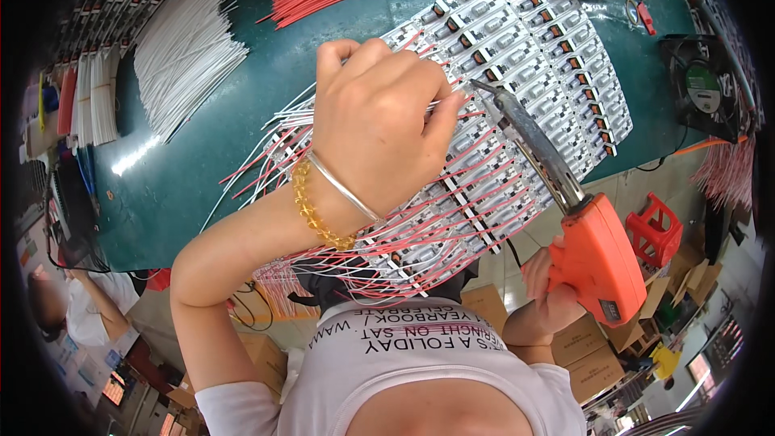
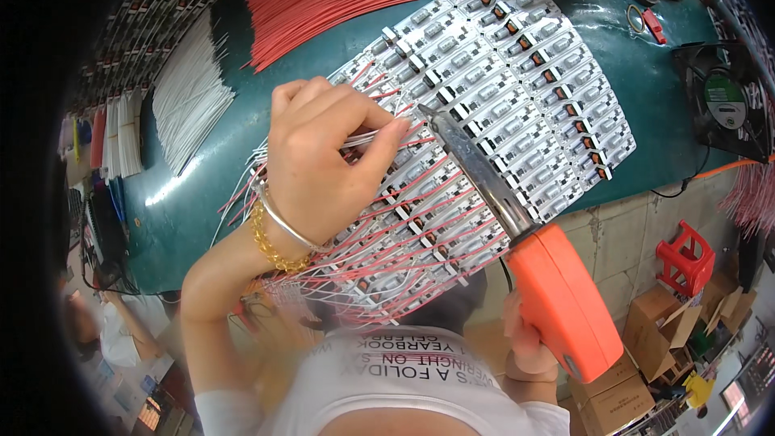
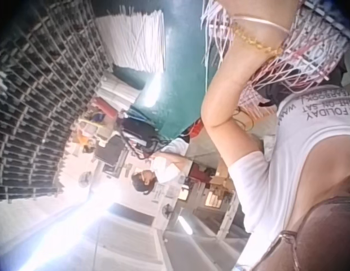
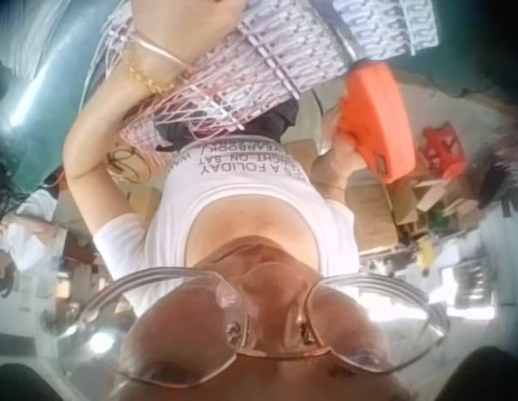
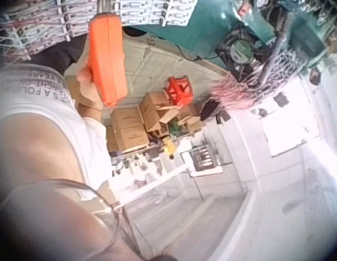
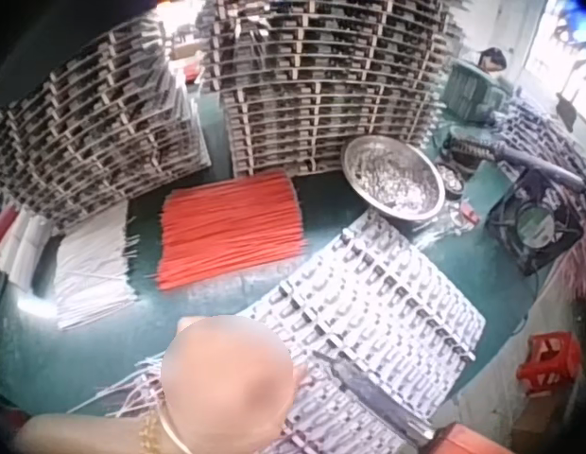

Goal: The person uses a soldering iron to attach red and white wires to a grid of electronic components on a green workbench. They repeatedly pick up individual wires, position them on the component terminals, and apply the soldering iron to secure the connections.

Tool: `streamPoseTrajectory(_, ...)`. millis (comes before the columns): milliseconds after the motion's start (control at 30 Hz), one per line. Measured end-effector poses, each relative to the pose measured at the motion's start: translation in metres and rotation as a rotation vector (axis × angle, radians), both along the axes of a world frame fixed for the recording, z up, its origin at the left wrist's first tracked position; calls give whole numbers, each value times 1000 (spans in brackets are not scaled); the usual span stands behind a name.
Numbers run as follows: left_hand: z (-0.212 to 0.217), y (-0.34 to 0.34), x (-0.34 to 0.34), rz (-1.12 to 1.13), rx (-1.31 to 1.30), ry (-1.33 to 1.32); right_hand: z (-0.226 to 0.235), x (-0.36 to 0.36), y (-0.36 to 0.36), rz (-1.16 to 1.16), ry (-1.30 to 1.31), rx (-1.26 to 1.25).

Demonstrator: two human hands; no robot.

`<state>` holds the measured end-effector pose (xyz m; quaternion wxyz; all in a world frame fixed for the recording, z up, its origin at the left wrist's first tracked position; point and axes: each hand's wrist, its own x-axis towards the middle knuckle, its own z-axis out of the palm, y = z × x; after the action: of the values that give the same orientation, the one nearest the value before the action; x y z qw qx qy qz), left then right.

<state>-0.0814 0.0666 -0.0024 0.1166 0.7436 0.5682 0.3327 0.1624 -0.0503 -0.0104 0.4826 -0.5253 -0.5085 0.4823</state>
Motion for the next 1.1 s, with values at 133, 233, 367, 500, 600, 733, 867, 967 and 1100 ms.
streamPoseTrajectory(133, 2, 2, 0, -16, -18, 35, -1, -2, -1, -23, -20, -3)
streamPoseTrajectory(233, 3, 3, 0, -26, -47, 33, 8, -10, 5, 7, 22, -42)
streamPoseTrajectory(367, 5, 5, 0, -27, -80, 44, 7, -8, 3, 4, 37, -37)
streamPoseTrajectory(500, 7, 7, -1, -21, -102, 38, -9, 21, -22, -17, -149, -63)
streamPoseTrajectory(600, 8, 5, -1, -12, -105, 42, -5, 23, -28, -28, -271, -110)
streamPoseTrajectory(733, 5, 6, 1, -29, -92, 31, 11, -6, -5, -78, -125, -16)
streamPoseTrajectory(867, 6, 6, 1, -25, -108, 36, 6, -10, 0, -79, -99, 44)
streamPoseTrajectory(967, 7, 6, 1, -23, -109, 39, 3, -9, -1, -69, -91, 63)
streamPoseTrajectory(1100, 9, 5, -1, -47, -109, 61, 2, -6, -2, -69, 29, 40)
